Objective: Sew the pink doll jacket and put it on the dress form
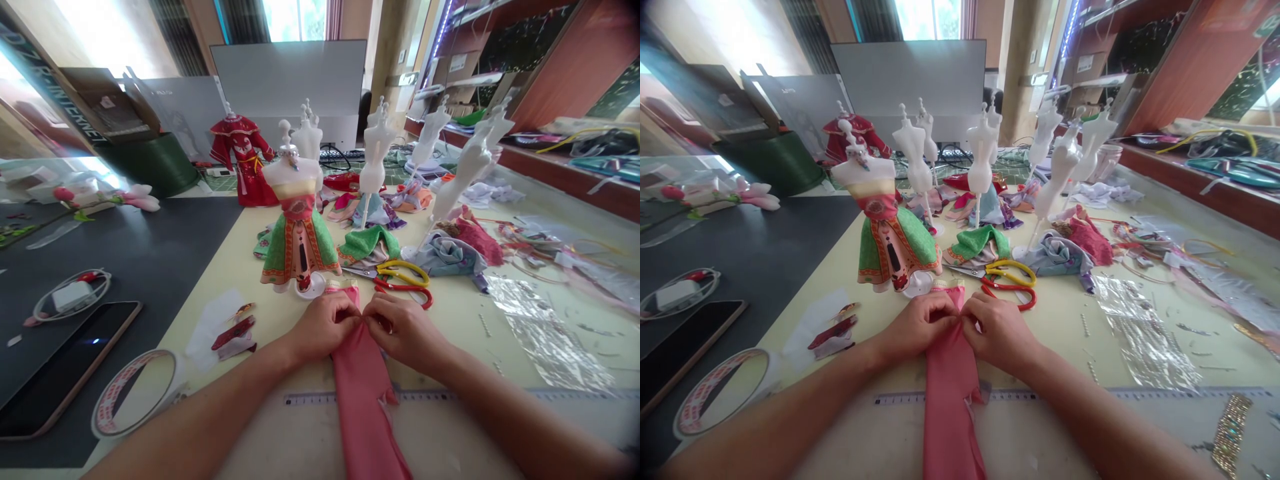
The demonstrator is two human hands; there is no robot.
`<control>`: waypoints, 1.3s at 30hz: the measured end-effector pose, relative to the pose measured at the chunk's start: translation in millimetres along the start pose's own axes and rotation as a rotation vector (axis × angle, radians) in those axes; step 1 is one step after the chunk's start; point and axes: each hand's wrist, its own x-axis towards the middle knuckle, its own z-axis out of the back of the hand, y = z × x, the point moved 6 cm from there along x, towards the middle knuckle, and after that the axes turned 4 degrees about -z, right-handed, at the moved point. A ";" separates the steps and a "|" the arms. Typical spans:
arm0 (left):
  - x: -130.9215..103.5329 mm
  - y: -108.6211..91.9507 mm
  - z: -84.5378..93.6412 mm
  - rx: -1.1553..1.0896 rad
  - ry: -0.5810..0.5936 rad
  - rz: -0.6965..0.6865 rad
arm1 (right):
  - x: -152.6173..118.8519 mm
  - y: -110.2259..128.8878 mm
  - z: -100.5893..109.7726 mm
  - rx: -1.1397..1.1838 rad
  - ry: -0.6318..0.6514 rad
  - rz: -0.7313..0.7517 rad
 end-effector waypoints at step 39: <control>-0.3 -0.1 -0.3 0.031 0.059 0.050 | -44.2 51.0 25.7 0.666 1.045 0.117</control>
